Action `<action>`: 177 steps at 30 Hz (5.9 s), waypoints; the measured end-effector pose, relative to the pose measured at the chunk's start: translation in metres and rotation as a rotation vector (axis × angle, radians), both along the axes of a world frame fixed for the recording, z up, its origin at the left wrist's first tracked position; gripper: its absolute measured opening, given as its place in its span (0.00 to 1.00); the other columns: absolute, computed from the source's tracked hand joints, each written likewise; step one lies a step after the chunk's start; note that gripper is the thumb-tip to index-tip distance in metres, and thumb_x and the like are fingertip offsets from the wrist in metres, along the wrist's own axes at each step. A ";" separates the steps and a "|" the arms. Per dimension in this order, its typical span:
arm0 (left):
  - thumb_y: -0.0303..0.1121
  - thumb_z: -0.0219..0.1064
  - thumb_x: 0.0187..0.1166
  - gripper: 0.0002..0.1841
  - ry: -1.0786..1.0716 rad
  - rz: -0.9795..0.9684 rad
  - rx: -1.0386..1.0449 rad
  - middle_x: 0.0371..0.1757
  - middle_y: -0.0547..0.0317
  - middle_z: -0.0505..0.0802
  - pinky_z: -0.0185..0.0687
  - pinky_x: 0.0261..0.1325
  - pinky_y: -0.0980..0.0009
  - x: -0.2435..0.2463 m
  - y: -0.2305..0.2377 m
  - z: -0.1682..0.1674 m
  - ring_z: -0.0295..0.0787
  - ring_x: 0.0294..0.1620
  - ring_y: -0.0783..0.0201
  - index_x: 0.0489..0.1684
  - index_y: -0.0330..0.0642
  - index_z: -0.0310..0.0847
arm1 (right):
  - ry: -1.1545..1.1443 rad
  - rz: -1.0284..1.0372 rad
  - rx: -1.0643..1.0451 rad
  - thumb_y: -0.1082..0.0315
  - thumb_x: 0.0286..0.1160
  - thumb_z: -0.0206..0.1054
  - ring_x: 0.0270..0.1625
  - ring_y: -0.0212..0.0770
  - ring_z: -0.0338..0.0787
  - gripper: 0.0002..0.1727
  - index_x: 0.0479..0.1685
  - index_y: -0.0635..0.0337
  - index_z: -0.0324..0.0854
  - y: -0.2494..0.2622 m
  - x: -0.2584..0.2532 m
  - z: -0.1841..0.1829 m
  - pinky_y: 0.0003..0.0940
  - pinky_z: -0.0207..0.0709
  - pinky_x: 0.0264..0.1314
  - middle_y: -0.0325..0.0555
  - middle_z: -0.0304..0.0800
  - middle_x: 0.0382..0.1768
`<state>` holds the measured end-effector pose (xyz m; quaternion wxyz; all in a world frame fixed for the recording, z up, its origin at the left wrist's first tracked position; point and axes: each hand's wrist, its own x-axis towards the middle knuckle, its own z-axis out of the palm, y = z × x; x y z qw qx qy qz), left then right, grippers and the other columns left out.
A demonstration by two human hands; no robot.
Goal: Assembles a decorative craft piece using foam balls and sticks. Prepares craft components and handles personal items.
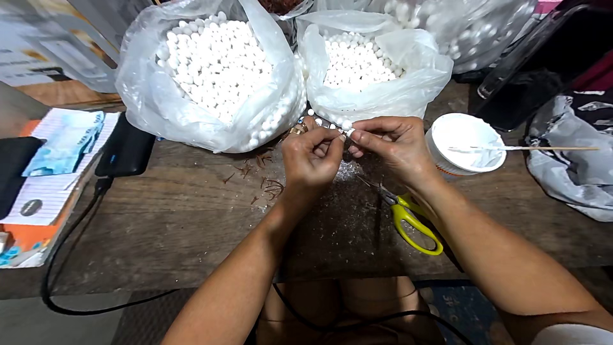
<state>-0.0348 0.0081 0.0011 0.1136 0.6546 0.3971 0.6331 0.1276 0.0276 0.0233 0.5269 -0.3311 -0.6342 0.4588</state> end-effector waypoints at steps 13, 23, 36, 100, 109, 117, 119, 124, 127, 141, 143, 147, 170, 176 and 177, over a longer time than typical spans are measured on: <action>0.19 0.62 0.82 0.09 -0.559 -0.337 -0.445 0.43 0.68 0.95 0.86 0.58 0.75 -0.006 0.000 0.015 0.91 0.48 0.75 0.40 0.40 0.89 | -0.010 0.084 -0.244 0.76 0.82 0.62 0.30 0.24 0.88 0.08 0.46 0.63 0.87 -0.008 -0.009 0.002 0.21 0.86 0.35 0.34 0.91 0.32; 0.27 0.61 0.87 0.10 -0.706 -0.338 -0.612 0.35 0.69 0.93 0.86 0.42 0.79 0.006 -0.010 0.013 0.89 0.34 0.78 0.42 0.42 0.91 | 0.049 0.048 -0.211 0.79 0.80 0.65 0.26 0.22 0.86 0.08 0.36 0.63 0.89 -0.012 -0.018 -0.006 0.19 0.85 0.33 0.31 0.90 0.26; 0.15 0.69 0.73 0.06 -0.531 -0.239 -0.365 0.39 0.67 0.92 0.86 0.44 0.83 0.013 -0.011 0.006 0.88 0.37 0.81 0.39 0.32 0.90 | -0.122 -0.034 0.030 0.79 0.76 0.67 0.23 0.18 0.81 0.08 0.28 0.64 0.86 -0.013 -0.020 -0.013 0.15 0.79 0.30 0.31 0.85 0.22; 0.15 0.68 0.74 0.04 -0.203 -0.337 -0.275 0.33 0.55 0.93 0.91 0.39 0.80 0.052 -0.024 0.002 0.91 0.28 0.77 0.40 0.22 0.87 | 0.286 -0.485 -0.014 0.72 0.91 0.42 0.26 0.23 0.89 0.25 0.35 0.50 0.88 -0.075 0.097 0.010 0.18 0.86 0.34 0.27 0.91 0.24; 0.16 0.69 0.73 0.04 -0.167 -0.311 -0.264 0.33 0.53 0.94 0.89 0.38 0.82 0.052 -0.024 0.003 0.91 0.29 0.77 0.39 0.23 0.88 | 0.247 -0.491 0.048 0.73 0.90 0.43 0.25 0.23 0.89 0.25 0.35 0.50 0.89 -0.077 0.093 0.014 0.19 0.86 0.33 0.27 0.92 0.24; 0.16 0.69 0.74 0.04 -0.163 -0.292 -0.254 0.34 0.52 0.94 0.90 0.40 0.82 0.051 -0.024 0.003 0.91 0.30 0.77 0.38 0.23 0.88 | 0.248 -0.503 0.017 0.74 0.90 0.41 0.24 0.24 0.89 0.26 0.34 0.51 0.88 -0.078 0.094 0.013 0.19 0.86 0.33 0.28 0.91 0.23; 0.16 0.69 0.74 0.04 -0.166 -0.294 -0.255 0.34 0.52 0.94 0.90 0.40 0.82 0.051 -0.024 0.003 0.91 0.30 0.78 0.39 0.23 0.88 | 0.261 -0.485 -0.001 0.73 0.90 0.41 0.25 0.23 0.89 0.26 0.34 0.51 0.88 -0.079 0.093 0.014 0.18 0.86 0.33 0.27 0.91 0.23; 0.16 0.68 0.74 0.04 -0.171 -0.292 -0.277 0.34 0.52 0.94 0.90 0.39 0.81 0.049 -0.023 0.002 0.91 0.29 0.78 0.40 0.23 0.87 | 0.340 -0.425 -0.074 0.69 0.93 0.39 0.27 0.23 0.88 0.27 0.36 0.51 0.88 -0.079 0.107 0.017 0.16 0.85 0.34 0.28 0.91 0.25; 0.16 0.68 0.74 0.04 -0.173 -0.295 -0.298 0.34 0.53 0.94 0.89 0.38 0.82 0.048 -0.024 0.002 0.90 0.28 0.78 0.41 0.23 0.87 | 0.329 -0.499 -0.068 0.69 0.93 0.36 0.27 0.22 0.89 0.28 0.36 0.50 0.86 -0.079 0.121 0.020 0.16 0.85 0.34 0.28 0.91 0.26; 0.17 0.67 0.75 0.05 -0.264 -0.090 -0.278 0.34 0.67 0.93 0.91 0.41 0.80 -0.018 0.001 0.021 0.91 0.31 0.80 0.43 0.30 0.84 | -0.711 -0.834 0.532 0.60 0.85 0.64 0.52 0.36 0.82 0.27 0.71 0.76 0.77 -0.074 0.133 0.030 0.29 0.76 0.57 0.62 0.82 0.54; 0.16 0.67 0.74 0.04 -0.266 -0.071 -0.232 0.34 0.69 0.93 0.91 0.41 0.81 -0.023 0.004 0.022 0.91 0.31 0.81 0.41 0.31 0.84 | -0.634 -0.715 0.686 0.67 0.84 0.65 0.54 0.30 0.84 0.17 0.56 0.77 0.84 -0.078 0.102 0.033 0.24 0.78 0.61 0.55 0.86 0.50; 0.16 0.66 0.75 0.05 -0.292 -0.041 -0.186 0.34 0.70 0.93 0.91 0.42 0.80 -0.027 0.005 0.023 0.91 0.32 0.80 0.40 0.33 0.83 | -0.739 -0.322 0.590 0.69 0.80 0.64 0.43 0.38 0.91 0.12 0.43 0.68 0.92 -0.045 0.040 0.020 0.34 0.84 0.50 0.51 0.94 0.39; 0.16 0.67 0.75 0.04 -0.286 0.008 -0.159 0.33 0.63 0.92 0.89 0.40 0.82 -0.030 0.006 0.026 0.89 0.30 0.81 0.42 0.27 0.84 | -0.434 0.061 0.063 0.80 0.71 0.70 0.36 0.25 0.90 0.09 0.48 0.68 0.89 0.034 -0.028 0.008 0.21 0.86 0.46 0.43 0.93 0.39; 0.16 0.67 0.74 0.03 -0.245 -0.004 -0.162 0.32 0.62 0.93 0.88 0.39 0.82 -0.026 0.008 0.018 0.89 0.30 0.81 0.41 0.27 0.85 | -0.034 0.100 -0.375 0.88 0.72 0.63 0.32 0.28 0.93 0.12 0.43 0.67 0.89 0.021 -0.012 0.008 0.24 0.90 0.44 0.38 0.95 0.31; 0.16 0.67 0.74 0.04 -0.243 -0.003 -0.166 0.33 0.62 0.93 0.89 0.39 0.82 -0.026 0.008 0.018 0.90 0.30 0.81 0.41 0.27 0.85 | -0.101 0.086 -0.296 0.88 0.70 0.65 0.32 0.26 0.92 0.11 0.43 0.67 0.89 0.022 -0.012 0.003 0.23 0.89 0.43 0.38 0.95 0.32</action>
